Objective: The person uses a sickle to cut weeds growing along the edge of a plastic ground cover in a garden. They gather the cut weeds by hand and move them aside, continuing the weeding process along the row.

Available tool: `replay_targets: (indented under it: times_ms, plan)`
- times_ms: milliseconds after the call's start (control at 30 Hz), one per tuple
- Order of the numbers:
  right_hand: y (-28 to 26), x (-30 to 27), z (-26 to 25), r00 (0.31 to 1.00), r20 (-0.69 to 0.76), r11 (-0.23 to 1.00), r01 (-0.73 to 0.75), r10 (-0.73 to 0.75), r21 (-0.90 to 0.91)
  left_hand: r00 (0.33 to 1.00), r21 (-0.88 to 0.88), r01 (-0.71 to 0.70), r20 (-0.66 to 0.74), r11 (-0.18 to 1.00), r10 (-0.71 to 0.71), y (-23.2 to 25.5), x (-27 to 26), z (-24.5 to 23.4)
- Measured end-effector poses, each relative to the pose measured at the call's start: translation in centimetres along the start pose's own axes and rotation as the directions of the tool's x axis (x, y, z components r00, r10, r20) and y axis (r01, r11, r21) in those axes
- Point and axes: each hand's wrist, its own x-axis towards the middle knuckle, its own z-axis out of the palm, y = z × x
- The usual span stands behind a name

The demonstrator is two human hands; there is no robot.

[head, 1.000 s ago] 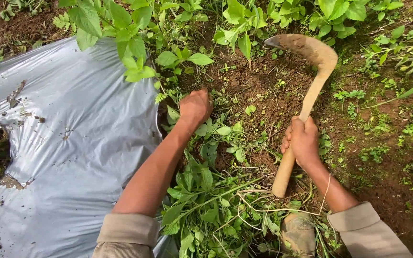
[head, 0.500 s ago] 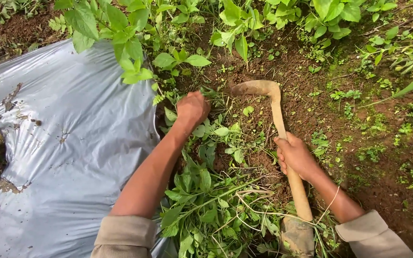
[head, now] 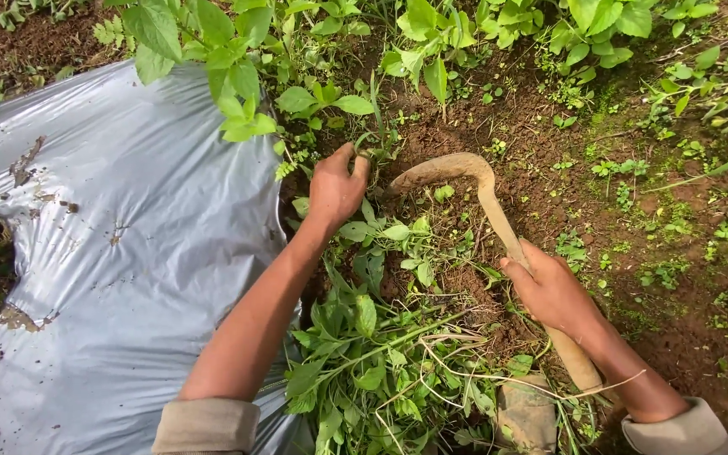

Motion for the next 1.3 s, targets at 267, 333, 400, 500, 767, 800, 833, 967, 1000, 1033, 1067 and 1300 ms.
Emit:
replay_targets:
  times_ms: [267,333,400,500,767,800,833,967,1000,1033,1067,1300]
  plan:
    - [0.0,0.4,0.8,0.995,0.1,0.997,-0.018,0.009,0.081,0.973,-0.176,-0.214,0.049,0.961,0.226,-0.7,-1.3,1.5]
    - [0.4,0.5,0.3,0.993,0.111,0.992,-0.045,0.032,0.115,0.985,-0.131,-0.162,0.036,0.978,0.168,0.3,-3.0,1.2]
    - [1.0,0.9,-0.5,0.991,0.121,0.987,-0.068,0.051,0.145,0.994,-0.087,-0.11,0.015,0.99,0.112,0.3,-3.7,1.2]
    - [1.8,1.6,-1.8,0.988,0.148,0.99,-0.056,0.036,0.131,0.997,0.007,-0.062,0.036,0.998,0.062,-1.4,-3.5,2.3]
    - [0.1,4.6,-0.1,0.996,-0.067,0.9,0.076,-0.053,0.429,0.988,0.771,-0.081,-0.022,0.631,0.154,2.3,-4.5,1.4]
    - [0.1,4.9,0.6,0.997,-0.064,0.9,0.075,-0.053,0.43,0.988,0.772,-0.079,-0.022,0.631,0.151,1.4,-3.7,1.6]
    - [0.0,5.3,1.3,0.999,-0.016,0.896,0.05,-0.048,0.441,0.993,0.846,-0.033,-0.034,0.532,0.115,0.6,-3.0,1.8]
    - [0.0,6.1,2.7,0.991,0.128,0.911,-0.079,0.029,0.405,0.998,0.934,-0.001,0.023,0.357,-0.056,-0.9,-1.8,2.3]
    - [-0.9,5.9,2.0,0.991,0.128,0.912,-0.078,0.029,0.403,0.998,0.933,0.0,0.022,0.359,-0.055,-1.8,-1.7,2.7]
    - [-1.8,5.7,1.2,0.997,0.072,0.919,-0.012,-0.017,0.395,0.997,0.944,-0.061,0.071,0.324,-0.018,-2.7,-1.5,3.1]
    - [-2.5,5.4,0.7,0.998,0.021,0.922,0.048,-0.061,0.385,0.992,0.951,-0.121,0.123,0.285,0.011,-3.8,-1.6,3.6]
    - [0.4,6.0,2.4,0.999,-0.034,0.886,-0.005,0.024,0.463,0.988,0.89,-0.14,0.097,0.433,0.12,-7.6,-1.2,5.2]
